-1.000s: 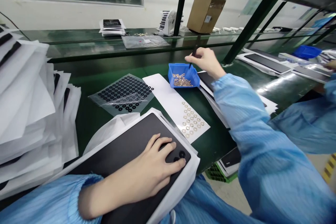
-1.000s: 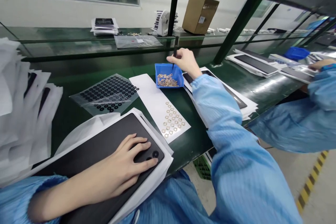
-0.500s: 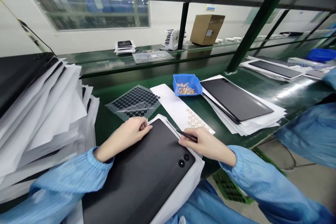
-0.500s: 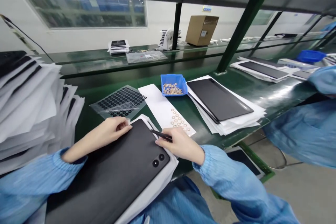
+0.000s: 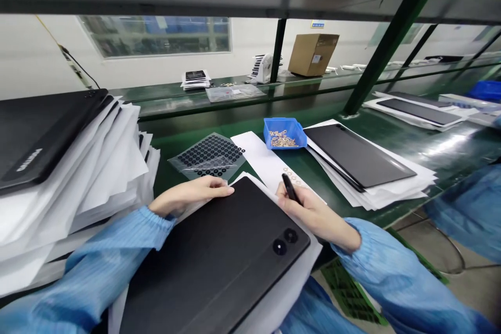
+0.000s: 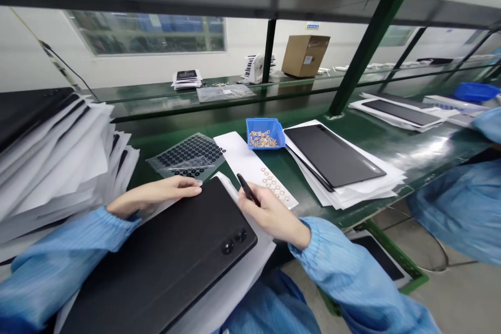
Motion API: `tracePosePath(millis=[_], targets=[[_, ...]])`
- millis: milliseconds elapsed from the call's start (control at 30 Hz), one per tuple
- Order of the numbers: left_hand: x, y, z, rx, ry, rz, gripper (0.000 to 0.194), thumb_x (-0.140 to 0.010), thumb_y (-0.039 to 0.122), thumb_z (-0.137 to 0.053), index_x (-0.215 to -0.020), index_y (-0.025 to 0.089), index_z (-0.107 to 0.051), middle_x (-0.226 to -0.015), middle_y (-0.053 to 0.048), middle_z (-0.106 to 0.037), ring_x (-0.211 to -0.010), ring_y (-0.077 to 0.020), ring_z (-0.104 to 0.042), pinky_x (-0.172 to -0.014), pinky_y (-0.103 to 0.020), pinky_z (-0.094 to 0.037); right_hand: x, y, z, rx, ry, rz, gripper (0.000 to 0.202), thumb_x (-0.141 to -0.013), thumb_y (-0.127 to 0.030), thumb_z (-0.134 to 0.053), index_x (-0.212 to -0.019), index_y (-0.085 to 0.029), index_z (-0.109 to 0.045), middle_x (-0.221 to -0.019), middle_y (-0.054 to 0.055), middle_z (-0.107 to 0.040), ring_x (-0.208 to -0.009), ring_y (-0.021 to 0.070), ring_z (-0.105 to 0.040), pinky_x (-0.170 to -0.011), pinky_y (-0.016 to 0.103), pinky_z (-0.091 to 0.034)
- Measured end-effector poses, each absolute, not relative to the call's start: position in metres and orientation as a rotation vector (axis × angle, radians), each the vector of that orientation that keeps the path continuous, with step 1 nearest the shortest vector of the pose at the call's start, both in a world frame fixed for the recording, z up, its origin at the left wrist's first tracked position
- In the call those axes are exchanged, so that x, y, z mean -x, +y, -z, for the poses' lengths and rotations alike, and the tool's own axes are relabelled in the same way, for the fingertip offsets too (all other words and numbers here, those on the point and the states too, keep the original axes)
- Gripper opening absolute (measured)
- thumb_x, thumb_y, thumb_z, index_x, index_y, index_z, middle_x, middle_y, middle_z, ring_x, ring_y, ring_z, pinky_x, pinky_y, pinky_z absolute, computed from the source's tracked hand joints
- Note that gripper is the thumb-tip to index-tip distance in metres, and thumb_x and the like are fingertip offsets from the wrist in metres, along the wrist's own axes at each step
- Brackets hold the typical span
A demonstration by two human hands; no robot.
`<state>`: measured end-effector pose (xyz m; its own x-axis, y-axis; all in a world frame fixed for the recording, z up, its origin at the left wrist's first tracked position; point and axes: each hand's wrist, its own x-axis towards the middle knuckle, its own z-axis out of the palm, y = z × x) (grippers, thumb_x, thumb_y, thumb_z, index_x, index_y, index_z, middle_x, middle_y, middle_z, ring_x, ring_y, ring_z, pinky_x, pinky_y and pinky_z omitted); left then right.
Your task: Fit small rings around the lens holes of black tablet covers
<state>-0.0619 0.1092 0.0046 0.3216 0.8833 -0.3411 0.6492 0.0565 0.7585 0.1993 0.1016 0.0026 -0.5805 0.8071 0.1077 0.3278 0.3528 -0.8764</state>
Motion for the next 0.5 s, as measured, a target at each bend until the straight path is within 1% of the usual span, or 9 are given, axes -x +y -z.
tracePosePath(millis=[133, 167, 233, 300, 367, 433, 500], targets=[[0.071, 0.106, -0.016, -1.52, 1.292, -0.443, 0.048, -0.066, 0.065, -0.066, -0.083, 0.02, -0.066, -0.088, -0.003, -0.067, -0.086, -0.0206, -0.06, -0.074, -0.028, -0.047, -0.192, 0.099, -0.011, 0.847, -1.923, -1.223, 0.028, -0.08, -0.042, -0.052, -0.065, -0.022, -0.04, -0.062, -0.004, -0.035, -0.058, 0.0122, -0.035, -0.059, 0.027, -0.035], [0.072, 0.104, -0.019, -1.484, 1.262, -0.463, 0.048, -0.066, 0.064, -0.068, -0.084, 0.02, -0.068, -0.09, -0.003, -0.068, -0.086, -0.0209, -0.061, -0.075, -0.028, -0.048, -0.19, 0.099, -0.012, 0.829, -1.897, -1.228, 0.029, -0.079, -0.042, -0.053, -0.064, -0.021, -0.04, -0.061, -0.004, -0.035, -0.057, 0.0119, -0.034, -0.058, 0.026, -0.035], [0.073, 0.101, -0.023, -1.414, 1.201, -0.481, 0.049, -0.06, 0.062, -0.074, -0.081, 0.018, -0.07, -0.087, -0.006, -0.07, -0.08, -0.0216, -0.064, -0.073, -0.031, -0.051, -0.187, 0.1, -0.014, 0.804, -1.836, -1.259, 0.031, -0.079, -0.043, -0.056, -0.062, -0.021, -0.041, -0.06, -0.004, -0.035, -0.054, 0.0111, -0.032, -0.055, 0.025, -0.033], [0.072, 0.099, -0.025, -1.354, 1.159, -0.519, 0.051, -0.054, 0.06, -0.079, -0.075, 0.015, -0.07, -0.079, -0.007, -0.071, -0.071, -0.0216, -0.065, -0.067, -0.031, -0.053, -0.184, 0.101, -0.014, 0.803, -1.743, -1.339, 0.036, -0.078, -0.047, -0.06, -0.062, -0.021, -0.043, -0.058, -0.005, -0.035, -0.052, 0.0104, -0.03, -0.051, 0.024, -0.032], [0.071, 0.096, -0.028, -1.315, 1.143, -0.618, 0.05, -0.054, 0.058, -0.08, -0.075, 0.013, -0.07, -0.074, -0.007, -0.07, -0.067, -0.0205, -0.066, -0.062, -0.029, -0.053, -0.182, 0.1, -0.011, 0.793, -1.596, -1.5, 0.044, -0.076, -0.058, -0.061, -0.062, -0.02, -0.046, -0.055, -0.005, -0.037, -0.05, 0.0104, -0.032, -0.048, 0.024, -0.032], [0.07, 0.093, -0.033, -1.291, 1.139, -0.758, 0.046, -0.061, 0.055, -0.078, -0.08, 0.015, -0.069, -0.074, -0.005, -0.071, -0.067, -0.018, -0.066, -0.061, -0.025, -0.053, -0.179, 0.095, -0.002, 0.755, -1.414, -1.684, 0.056, -0.075, -0.074, -0.054, -0.06, -0.02, -0.048, -0.051, -0.004, -0.04, -0.046, 0.0108, -0.035, -0.047, 0.024, -0.035], [0.069, 0.09, -0.04, -1.274, 1.132, -0.901, 0.041, -0.067, 0.052, -0.077, -0.089, 0.018, -0.068, -0.076, -0.002, -0.071, -0.066, -0.0147, -0.065, -0.058, -0.021, -0.051, -0.177, 0.086, 0.011, 0.702, -1.293, -1.822, 0.067, -0.071, -0.087, -0.042, -0.056, -0.021, -0.046, -0.041, -0.006, -0.032, -0.038, 0.0097, -0.029, -0.04, 0.023, -0.031]])
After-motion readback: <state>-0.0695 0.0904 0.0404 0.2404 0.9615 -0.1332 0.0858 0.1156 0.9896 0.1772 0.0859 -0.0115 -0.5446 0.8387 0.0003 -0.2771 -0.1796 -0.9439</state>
